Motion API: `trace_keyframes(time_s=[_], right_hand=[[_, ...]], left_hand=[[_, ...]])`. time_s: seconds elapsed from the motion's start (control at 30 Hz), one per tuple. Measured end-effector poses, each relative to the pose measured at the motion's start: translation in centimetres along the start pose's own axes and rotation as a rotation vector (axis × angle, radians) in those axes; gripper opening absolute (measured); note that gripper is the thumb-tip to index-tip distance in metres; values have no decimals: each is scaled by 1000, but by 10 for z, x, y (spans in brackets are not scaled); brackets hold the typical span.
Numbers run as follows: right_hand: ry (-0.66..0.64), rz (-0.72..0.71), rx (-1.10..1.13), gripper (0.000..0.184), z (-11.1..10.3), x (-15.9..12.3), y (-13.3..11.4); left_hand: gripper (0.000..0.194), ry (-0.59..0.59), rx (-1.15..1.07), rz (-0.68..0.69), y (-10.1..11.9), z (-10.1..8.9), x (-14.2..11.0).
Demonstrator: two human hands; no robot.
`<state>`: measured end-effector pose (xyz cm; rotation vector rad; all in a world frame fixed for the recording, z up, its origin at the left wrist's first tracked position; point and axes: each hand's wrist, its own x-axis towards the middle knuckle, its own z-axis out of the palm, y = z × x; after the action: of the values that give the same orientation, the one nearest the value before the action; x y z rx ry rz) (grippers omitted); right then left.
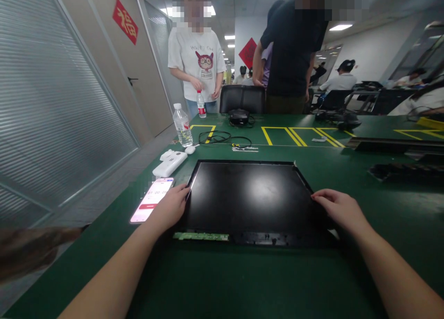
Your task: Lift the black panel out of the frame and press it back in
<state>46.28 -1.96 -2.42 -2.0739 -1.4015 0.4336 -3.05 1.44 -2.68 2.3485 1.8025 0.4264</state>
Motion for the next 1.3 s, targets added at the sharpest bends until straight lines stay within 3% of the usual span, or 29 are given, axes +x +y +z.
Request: trace_keyframes(time_s=[0.53, 0.87, 0.97, 1.13, 1.3], right_hand=[[-7, 46, 44, 33, 0, -1, -2], [32, 24, 129, 34, 1, -2, 1], [63, 21, 165, 36, 1, 1, 5], [71, 79, 64, 36, 2, 9, 15], [23, 41, 7, 40, 10, 13, 18]], left_hand=[[50, 24, -55, 37, -12, 6, 4], [57, 72, -7, -74, -11, 7, 1], [51, 52, 25, -125, -12, 7, 3], [48, -2, 49, -119, -10, 5, 5], [47, 11, 3, -99, -10, 3, 6]])
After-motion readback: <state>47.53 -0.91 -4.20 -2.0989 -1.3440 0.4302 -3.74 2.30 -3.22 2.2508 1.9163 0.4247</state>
